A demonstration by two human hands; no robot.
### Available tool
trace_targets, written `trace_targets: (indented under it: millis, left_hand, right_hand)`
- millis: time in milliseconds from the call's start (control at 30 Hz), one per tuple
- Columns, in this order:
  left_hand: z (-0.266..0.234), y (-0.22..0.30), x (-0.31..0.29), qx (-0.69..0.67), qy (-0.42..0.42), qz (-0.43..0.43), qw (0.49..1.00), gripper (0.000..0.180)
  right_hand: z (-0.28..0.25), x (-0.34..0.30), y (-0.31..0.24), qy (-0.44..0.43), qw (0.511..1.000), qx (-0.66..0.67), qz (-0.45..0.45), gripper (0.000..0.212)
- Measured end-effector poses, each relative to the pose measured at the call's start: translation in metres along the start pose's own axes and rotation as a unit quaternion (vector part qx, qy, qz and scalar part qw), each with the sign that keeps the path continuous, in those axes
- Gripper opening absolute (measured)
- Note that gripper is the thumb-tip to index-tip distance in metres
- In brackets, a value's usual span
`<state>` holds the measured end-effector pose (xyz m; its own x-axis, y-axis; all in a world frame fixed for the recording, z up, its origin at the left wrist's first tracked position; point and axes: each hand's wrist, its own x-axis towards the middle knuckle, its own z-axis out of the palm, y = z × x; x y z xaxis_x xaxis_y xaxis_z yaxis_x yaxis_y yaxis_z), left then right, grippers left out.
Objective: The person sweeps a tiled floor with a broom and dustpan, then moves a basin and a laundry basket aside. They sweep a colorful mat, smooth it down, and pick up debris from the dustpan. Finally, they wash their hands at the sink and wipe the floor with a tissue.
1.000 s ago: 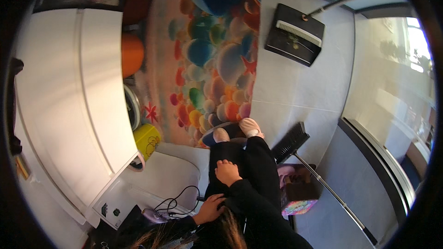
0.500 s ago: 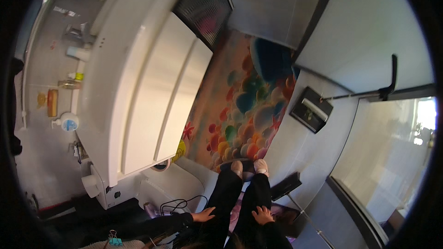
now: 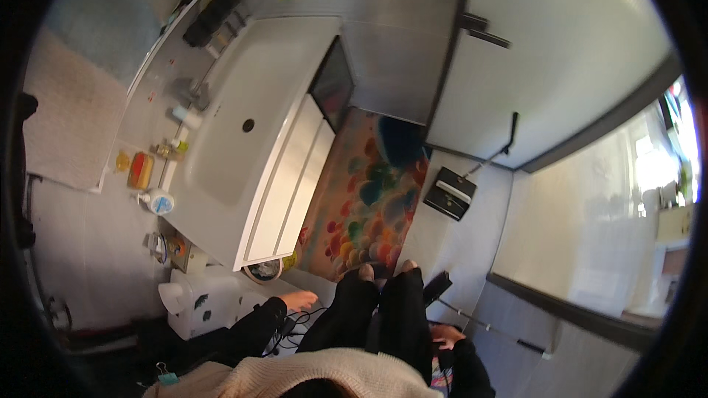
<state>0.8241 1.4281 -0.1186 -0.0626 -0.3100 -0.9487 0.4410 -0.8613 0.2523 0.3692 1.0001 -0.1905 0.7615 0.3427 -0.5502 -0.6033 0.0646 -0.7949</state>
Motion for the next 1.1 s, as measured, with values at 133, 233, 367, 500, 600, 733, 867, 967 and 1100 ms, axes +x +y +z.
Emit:
trace_targets:
  millis: [133, 233, 367, 500, 600, 733, 867, 967, 1100]
  left_hand:
    - [-0.031, 0.035, -0.029, -0.039, 0.071, 0.067, 0.994, 0.034]
    - [-0.043, 0.059, -0.036, -0.114, 0.070, 0.058, 0.989, 0.039]
    - [-0.028, 0.096, -0.028, -0.131, 0.101, 0.011, 0.986, 0.041]
    - [0.014, 0.159, -0.014, -0.076, 0.076, 0.053, 0.993, 0.042]
    - [0.048, 0.210, -0.008, -0.042, 0.040, 0.092, 0.994, 0.041]
    - [0.070, 0.278, 0.004, 0.040, 0.031, 0.078, 0.996, 0.040]
    - [0.068, 0.352, 0.017, 0.097, 0.038, 0.069, 0.992, 0.040]
    - [0.060, 0.428, 0.029, 0.143, 0.062, 0.101, 0.983, 0.039]
    - [0.041, 0.572, 0.048, 0.174, 0.151, 0.263, 0.937, 0.056]
  right_hand:
    - [-0.009, -0.042, -0.029, 0.185, 0.874, 0.426, 0.141, 0.020]
    - [-0.016, -0.062, -0.053, 0.320, 0.865, 0.350, 0.165, 0.025]
    - [-0.026, -0.081, -0.080, 0.444, 0.803, 0.353, 0.182, 0.027]
    - [-0.028, -0.099, -0.077, 0.478, 0.776, 0.388, 0.134, 0.027]
    - [-0.021, -0.112, -0.059, 0.496, 0.752, 0.413, 0.132, 0.026]
    - [-0.002, -0.129, -0.038, 0.517, 0.715, 0.452, 0.130, 0.026]
    - [0.023, -0.136, -0.026, 0.560, 0.650, 0.503, 0.109, 0.025]
    - [0.050, -0.129, -0.014, 0.571, 0.598, 0.561, 0.032, 0.021]
    - [0.085, -0.095, 0.003, 0.589, 0.504, 0.629, 0.062, 0.020]
